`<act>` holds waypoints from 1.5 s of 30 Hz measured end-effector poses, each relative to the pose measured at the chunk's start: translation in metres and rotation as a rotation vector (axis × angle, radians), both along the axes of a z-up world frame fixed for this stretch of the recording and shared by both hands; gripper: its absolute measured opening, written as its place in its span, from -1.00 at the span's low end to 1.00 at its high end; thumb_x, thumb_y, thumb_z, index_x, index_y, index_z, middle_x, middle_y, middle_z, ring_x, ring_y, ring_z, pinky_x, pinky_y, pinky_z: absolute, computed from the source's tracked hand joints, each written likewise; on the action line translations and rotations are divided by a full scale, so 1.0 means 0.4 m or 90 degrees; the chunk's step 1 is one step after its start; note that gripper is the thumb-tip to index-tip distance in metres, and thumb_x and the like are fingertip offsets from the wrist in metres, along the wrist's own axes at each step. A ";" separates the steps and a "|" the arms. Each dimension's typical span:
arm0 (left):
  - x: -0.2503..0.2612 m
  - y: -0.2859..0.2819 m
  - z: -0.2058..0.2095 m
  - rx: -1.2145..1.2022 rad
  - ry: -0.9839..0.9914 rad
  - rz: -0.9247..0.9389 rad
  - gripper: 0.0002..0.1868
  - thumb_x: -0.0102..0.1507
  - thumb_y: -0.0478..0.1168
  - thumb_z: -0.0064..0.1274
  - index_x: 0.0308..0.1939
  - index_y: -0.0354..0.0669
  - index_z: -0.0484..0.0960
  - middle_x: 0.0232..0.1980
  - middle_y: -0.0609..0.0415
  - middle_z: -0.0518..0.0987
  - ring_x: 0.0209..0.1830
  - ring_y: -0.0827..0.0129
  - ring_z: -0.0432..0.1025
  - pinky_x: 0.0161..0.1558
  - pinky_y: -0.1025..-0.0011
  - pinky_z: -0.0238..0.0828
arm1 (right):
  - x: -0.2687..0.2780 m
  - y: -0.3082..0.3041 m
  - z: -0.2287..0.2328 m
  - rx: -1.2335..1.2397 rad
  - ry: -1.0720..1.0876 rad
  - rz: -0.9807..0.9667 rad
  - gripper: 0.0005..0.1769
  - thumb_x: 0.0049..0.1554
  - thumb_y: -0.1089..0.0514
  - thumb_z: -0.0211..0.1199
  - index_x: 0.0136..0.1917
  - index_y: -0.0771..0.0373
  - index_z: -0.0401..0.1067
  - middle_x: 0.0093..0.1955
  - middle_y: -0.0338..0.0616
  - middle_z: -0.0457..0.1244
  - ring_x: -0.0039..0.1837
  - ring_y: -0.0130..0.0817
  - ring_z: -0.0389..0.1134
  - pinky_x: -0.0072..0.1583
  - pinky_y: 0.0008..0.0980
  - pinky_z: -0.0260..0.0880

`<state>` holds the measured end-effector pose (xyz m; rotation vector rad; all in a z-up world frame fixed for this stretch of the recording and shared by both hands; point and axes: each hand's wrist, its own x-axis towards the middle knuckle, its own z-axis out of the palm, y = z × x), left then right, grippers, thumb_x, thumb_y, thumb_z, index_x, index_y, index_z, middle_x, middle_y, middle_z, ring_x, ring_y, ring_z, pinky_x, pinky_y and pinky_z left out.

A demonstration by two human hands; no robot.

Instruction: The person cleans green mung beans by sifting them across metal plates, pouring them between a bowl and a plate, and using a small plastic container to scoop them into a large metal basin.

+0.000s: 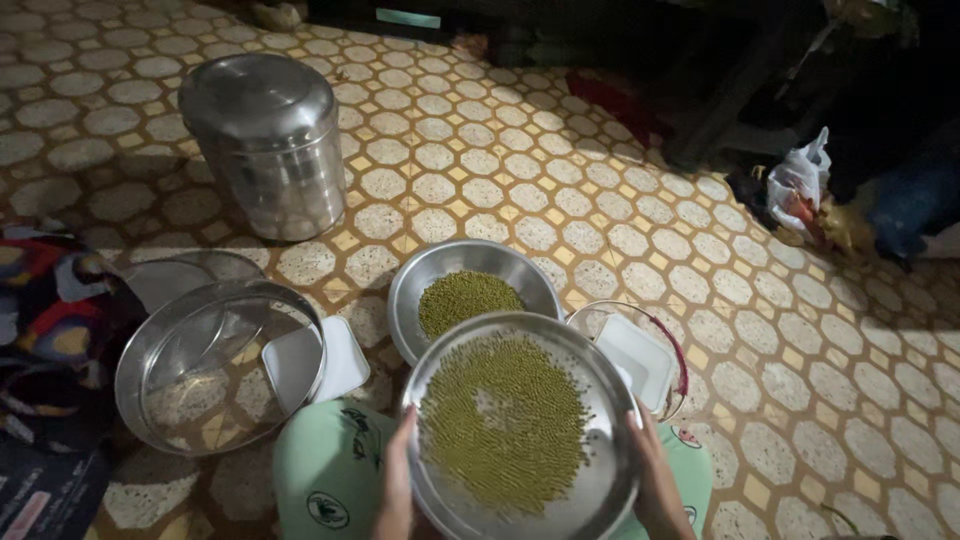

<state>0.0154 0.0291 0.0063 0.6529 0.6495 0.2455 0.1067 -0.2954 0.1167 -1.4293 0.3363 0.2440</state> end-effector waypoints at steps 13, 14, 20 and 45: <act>-0.094 0.039 0.080 -0.007 0.088 0.039 -0.31 0.33 0.08 -0.08 0.44 -0.26 0.41 0.41 0.02 0.48 0.40 0.26 0.34 0.37 0.28 0.16 | -0.041 0.043 -0.053 -0.009 0.046 0.038 -0.18 0.18 -0.18 0.08 0.66 -0.10 0.02 0.54 -0.16 0.12 0.39 -0.22 0.21 0.39 -0.29 0.19; -0.105 0.048 0.081 -0.024 0.083 0.035 -0.31 0.33 0.09 -0.09 0.45 -0.24 0.41 0.40 0.00 0.49 0.39 0.23 0.36 0.35 0.27 0.18 | -0.032 0.045 -0.074 -0.024 0.021 0.057 -0.19 0.19 -0.18 0.08 0.65 -0.07 0.00 0.60 -0.23 -0.01 0.46 -0.28 0.12 0.42 -0.30 0.13; -0.068 0.079 0.062 -0.078 0.023 0.005 -0.31 0.33 0.10 -0.07 0.43 -0.28 0.43 0.36 -0.01 0.51 0.33 0.24 0.37 0.31 0.27 0.22 | -0.032 0.001 -0.154 -0.103 0.034 0.069 -0.21 0.33 -0.10 0.09 0.76 -0.10 0.01 0.67 0.33 -0.34 0.58 0.25 -0.42 0.48 0.15 -0.32; -0.143 0.091 0.161 -0.122 0.028 0.038 -0.32 0.30 0.11 -0.03 0.35 -0.30 0.50 0.18 -0.08 0.57 0.08 0.20 0.48 0.10 0.21 0.37 | -0.061 0.083 -0.156 -0.122 -0.203 0.097 -0.36 0.23 0.00 0.09 0.53 0.19 0.19 0.76 -0.13 -0.49 0.76 -0.25 -0.45 0.55 -0.25 -0.26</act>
